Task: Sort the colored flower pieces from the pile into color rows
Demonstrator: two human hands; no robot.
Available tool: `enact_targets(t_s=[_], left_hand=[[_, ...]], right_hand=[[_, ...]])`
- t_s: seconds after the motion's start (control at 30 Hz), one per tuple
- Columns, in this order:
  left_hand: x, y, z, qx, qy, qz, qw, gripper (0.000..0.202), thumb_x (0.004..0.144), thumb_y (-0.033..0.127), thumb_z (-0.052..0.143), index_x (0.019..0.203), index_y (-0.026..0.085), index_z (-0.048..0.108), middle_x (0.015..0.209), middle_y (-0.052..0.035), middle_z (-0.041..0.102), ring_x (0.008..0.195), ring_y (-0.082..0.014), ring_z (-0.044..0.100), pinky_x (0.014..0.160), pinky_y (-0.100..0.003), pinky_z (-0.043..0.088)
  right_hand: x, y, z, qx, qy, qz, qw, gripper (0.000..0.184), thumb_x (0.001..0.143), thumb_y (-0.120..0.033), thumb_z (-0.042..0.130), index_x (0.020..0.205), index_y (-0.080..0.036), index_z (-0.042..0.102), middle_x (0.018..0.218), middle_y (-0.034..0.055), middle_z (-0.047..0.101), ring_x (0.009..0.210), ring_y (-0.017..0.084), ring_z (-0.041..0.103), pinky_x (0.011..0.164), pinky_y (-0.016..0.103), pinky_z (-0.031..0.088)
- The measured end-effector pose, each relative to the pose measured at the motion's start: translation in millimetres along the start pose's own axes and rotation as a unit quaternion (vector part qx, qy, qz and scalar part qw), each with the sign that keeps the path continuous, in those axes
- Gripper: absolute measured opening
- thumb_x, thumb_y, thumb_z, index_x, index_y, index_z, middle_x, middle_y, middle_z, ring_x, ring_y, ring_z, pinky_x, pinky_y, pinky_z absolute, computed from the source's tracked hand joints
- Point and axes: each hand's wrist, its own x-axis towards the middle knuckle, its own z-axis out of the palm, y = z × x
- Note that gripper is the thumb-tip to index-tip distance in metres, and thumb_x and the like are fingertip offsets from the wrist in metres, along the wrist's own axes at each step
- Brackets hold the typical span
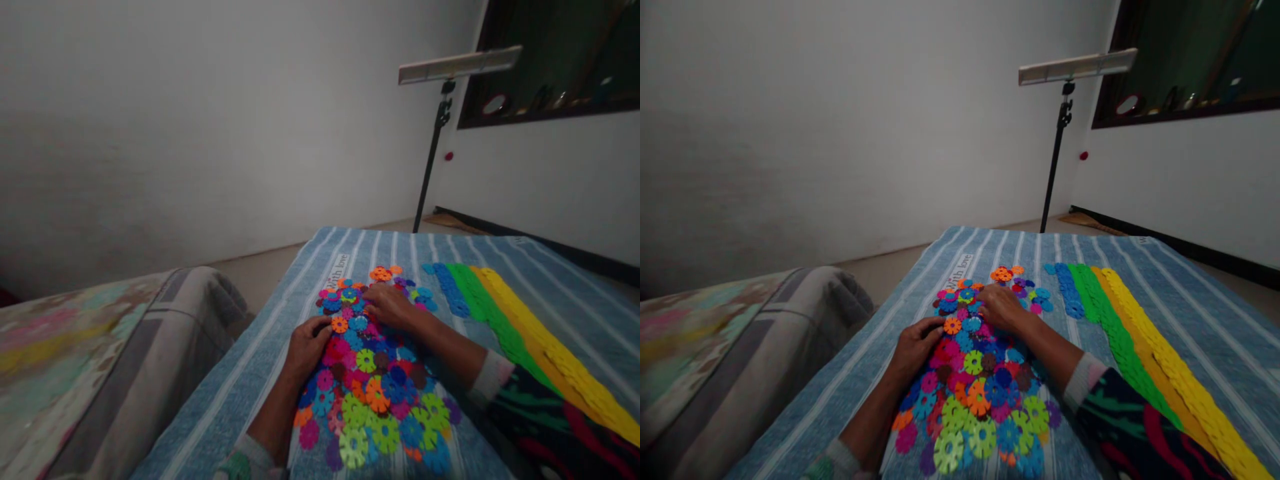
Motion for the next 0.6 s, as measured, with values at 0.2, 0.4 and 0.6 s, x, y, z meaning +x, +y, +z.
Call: enact_targets(t_s=[0.2,0.4,0.6], left_hand=[[-2.4,-2.4,1.6,-0.001,-0.001,0.012,1.0,0.025,0.074,0.03,0.059,0.089,0.019,0.075,0.09,-0.0038,0.076,0.087,-0.0222,0.07,0.086,-0.034,0.053],[-3.4,-3.2,3.2,-0.012,-0.008,0.022,1.0,0.025,0.076,0.029,0.057,0.09,0.018,0.074,0.091,-0.004,0.076,0.088,-0.0214,0.069,0.087,-0.034,0.053],[-2.2,-4.9,3.8,-0.002,0.002,0.021,1.0,0.024,0.075,0.03,0.057,0.087,0.018,0.074,0.087,-0.0041,0.076,0.085,-0.0217,0.07,0.083,-0.034,0.053]], right_hand=[[42.7,-43.9,7.0,-0.009,-0.007,-0.015,1.0,0.024,0.091,-0.026,0.052,0.103,-0.018,0.072,0.104,0.0101,0.07,0.102,0.022,0.061,0.083,0.028,0.042],[54.8,-60.7,25.8,-0.029,-0.008,-0.031,0.999,0.025,0.09,-0.03,0.057,0.098,-0.012,0.074,0.105,0.0164,0.069,0.101,0.026,0.061,0.083,0.031,0.043],[51.3,-50.6,37.7,-0.016,0.025,-0.051,0.998,0.026,0.094,-0.021,0.049,0.093,-0.012,0.073,0.099,0.0157,0.07,0.1,0.025,0.061,0.086,0.032,0.042]])
